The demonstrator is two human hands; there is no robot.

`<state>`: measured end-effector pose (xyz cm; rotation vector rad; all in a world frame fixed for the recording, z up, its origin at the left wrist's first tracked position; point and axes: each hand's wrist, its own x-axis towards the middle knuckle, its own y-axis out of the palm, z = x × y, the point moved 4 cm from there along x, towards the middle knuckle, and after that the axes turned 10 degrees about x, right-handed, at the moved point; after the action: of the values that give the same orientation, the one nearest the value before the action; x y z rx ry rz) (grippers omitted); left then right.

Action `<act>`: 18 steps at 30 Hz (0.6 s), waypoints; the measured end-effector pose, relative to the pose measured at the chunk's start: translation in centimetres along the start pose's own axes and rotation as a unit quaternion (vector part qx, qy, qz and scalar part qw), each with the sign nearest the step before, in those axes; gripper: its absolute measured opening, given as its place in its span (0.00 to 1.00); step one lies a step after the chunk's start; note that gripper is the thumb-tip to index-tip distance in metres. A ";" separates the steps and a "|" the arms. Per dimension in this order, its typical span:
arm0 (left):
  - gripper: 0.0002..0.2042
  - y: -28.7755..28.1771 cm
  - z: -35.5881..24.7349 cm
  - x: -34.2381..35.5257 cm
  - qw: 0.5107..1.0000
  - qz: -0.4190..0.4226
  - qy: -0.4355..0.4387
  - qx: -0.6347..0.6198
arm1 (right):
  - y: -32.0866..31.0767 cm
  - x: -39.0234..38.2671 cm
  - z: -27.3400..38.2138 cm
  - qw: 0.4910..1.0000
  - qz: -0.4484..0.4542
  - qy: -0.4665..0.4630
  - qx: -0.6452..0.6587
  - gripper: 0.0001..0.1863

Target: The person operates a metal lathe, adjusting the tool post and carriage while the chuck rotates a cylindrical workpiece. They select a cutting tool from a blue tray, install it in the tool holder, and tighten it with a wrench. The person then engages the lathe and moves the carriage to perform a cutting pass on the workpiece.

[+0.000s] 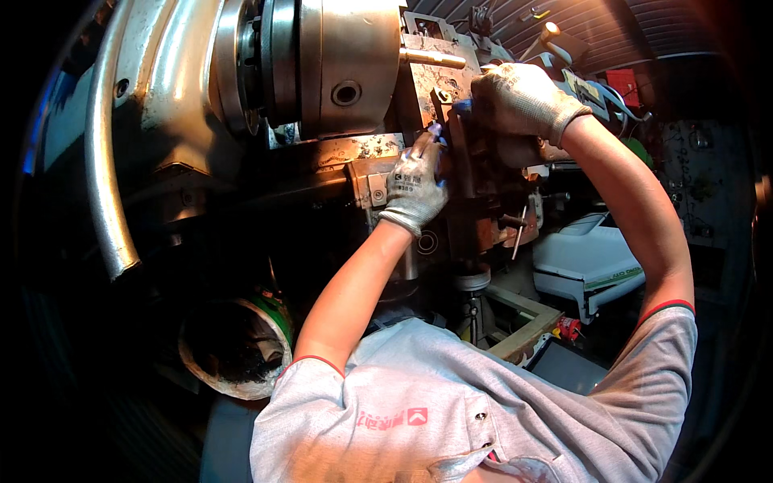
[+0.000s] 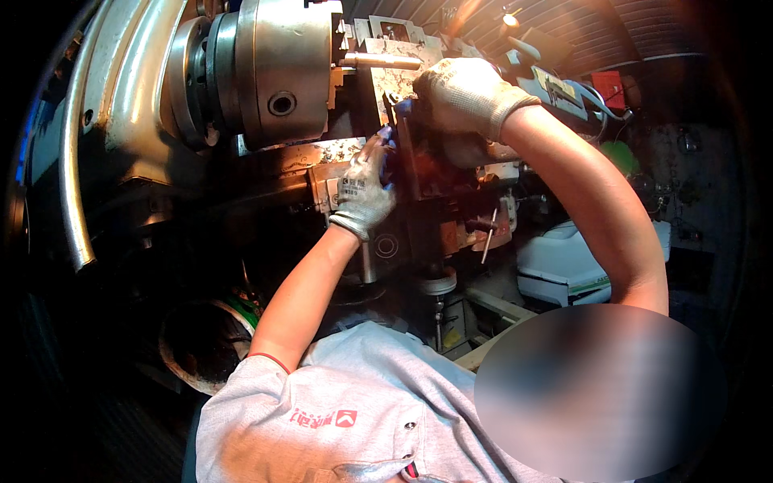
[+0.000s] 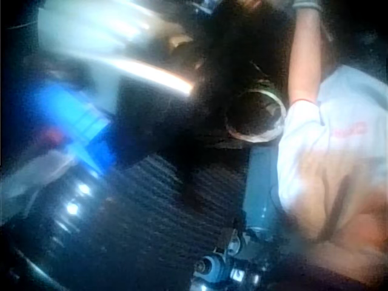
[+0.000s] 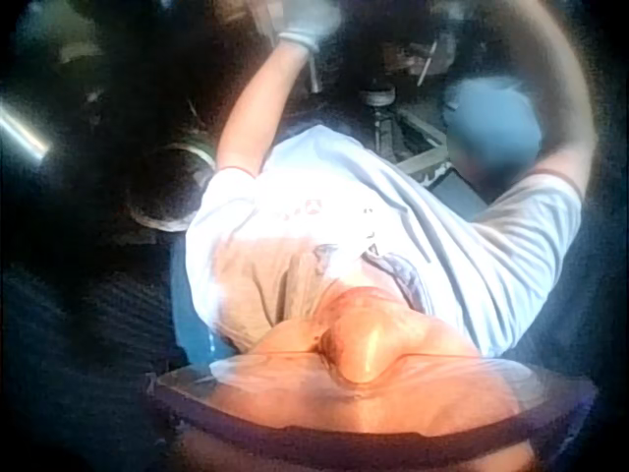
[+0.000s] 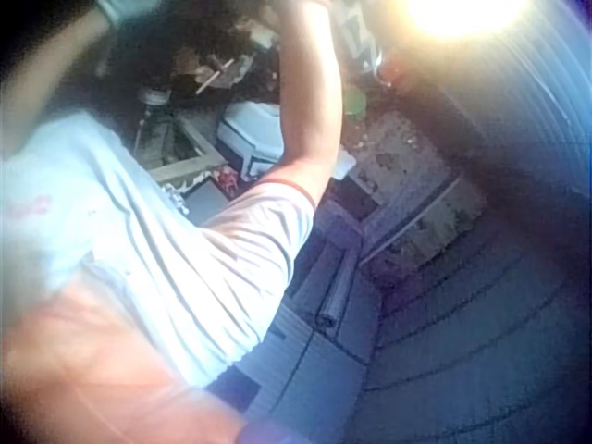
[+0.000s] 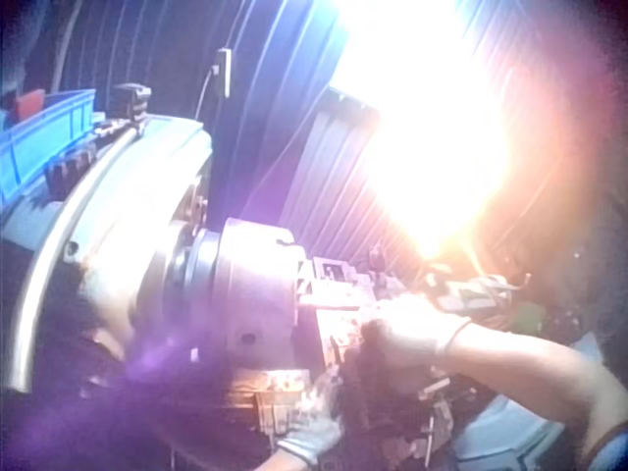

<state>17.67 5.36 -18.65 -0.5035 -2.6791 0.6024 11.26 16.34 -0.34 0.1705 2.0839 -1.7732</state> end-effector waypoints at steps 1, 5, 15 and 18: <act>0.30 0.0 0.0 0.0 1.000 -0.002 0.002 0.001 | 0.1 0.0 -0.1 1.000 0.012 0.010 -0.008 0.16; 0.26 0.2 0.1 0.0 1.000 -0.015 0.018 0.013 | 0.8 0.0 -0.2 1.000 -0.009 0.003 0.008 0.16; 0.34 0.1 -0.2 -0.1 1.000 -0.004 0.007 -0.002 | 0.8 -0.7 -0.3 0.996 -0.043 -0.067 0.050 0.12; 0.36 0.2 0.3 -0.1 1.000 -0.012 0.021 0.007 | 1.5 -0.1 -0.5 0.993 -0.062 -0.102 0.020 0.11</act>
<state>17.71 5.38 -19.01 -0.4750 -2.6357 0.5967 11.76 17.10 -1.59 -0.1274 1.9512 -1.8195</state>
